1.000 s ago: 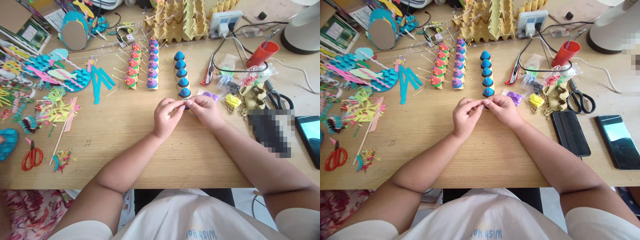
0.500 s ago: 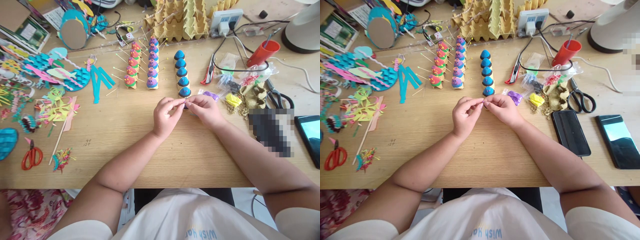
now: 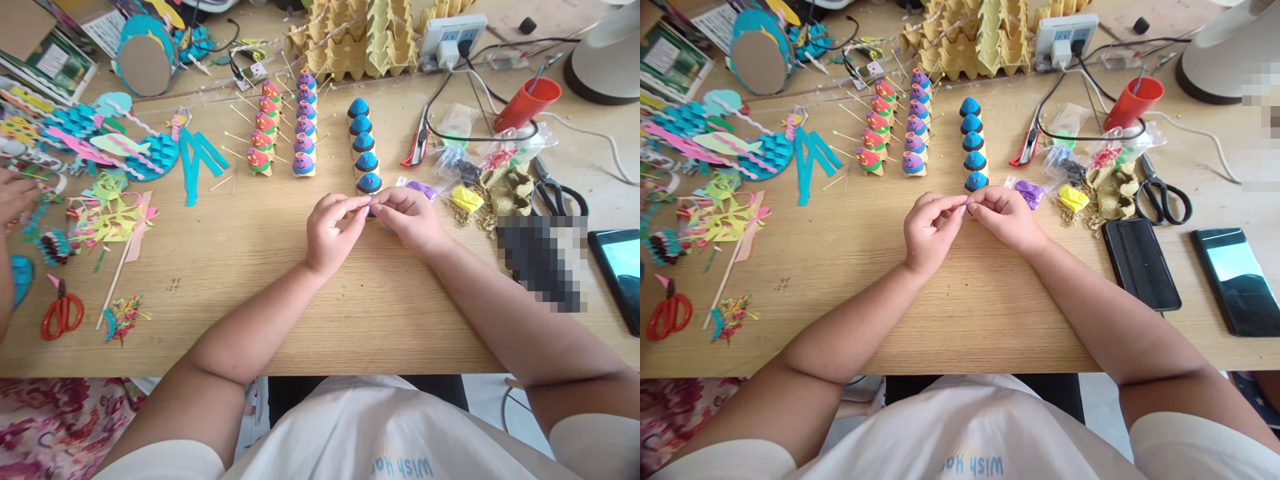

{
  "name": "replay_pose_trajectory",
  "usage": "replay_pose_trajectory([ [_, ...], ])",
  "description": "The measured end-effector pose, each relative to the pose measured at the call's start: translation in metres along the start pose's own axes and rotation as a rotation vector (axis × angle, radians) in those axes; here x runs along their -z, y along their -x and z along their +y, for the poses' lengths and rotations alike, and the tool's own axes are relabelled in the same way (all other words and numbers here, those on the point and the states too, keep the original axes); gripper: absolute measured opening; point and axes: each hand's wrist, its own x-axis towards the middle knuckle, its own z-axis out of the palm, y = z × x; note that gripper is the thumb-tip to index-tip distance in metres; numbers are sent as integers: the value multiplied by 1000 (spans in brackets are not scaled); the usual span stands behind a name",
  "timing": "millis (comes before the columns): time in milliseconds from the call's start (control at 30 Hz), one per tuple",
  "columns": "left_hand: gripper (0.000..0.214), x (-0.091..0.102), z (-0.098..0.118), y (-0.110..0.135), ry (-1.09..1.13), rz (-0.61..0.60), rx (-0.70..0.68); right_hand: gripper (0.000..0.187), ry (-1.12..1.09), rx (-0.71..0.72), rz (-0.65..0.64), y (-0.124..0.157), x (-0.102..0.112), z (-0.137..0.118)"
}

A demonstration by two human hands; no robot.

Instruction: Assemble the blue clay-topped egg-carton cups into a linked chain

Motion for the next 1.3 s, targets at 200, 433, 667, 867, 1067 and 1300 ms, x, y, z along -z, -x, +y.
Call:
replay_pose_trajectory([
  [200, 13, 0, -2, 1, -28, -9, -18, 36, -13, -18, 6, 0, 1, 2],
  [433, 15, 0, -2, 1, -22, -23, -11, 36, -26, -14, 3, 0, 1, 4],
  [667, 15, 0, -3, 2, -74, -32, -25, 37, -21, -29, 11, 0, 1, 5],
  [867, 15, 0, -2, 1, -58, -37, -14, 39, -30, -25, 19, 0, 1, 4],
  [1067, 15, -1, -2, 2, -20, -21, -19, 39, -29, -25, 7, 0, 2, 5],
  [1300, 14, 0, -2, 2, -6, -16, -37, 39, -11, -15, -1, 0, 2, 6],
])
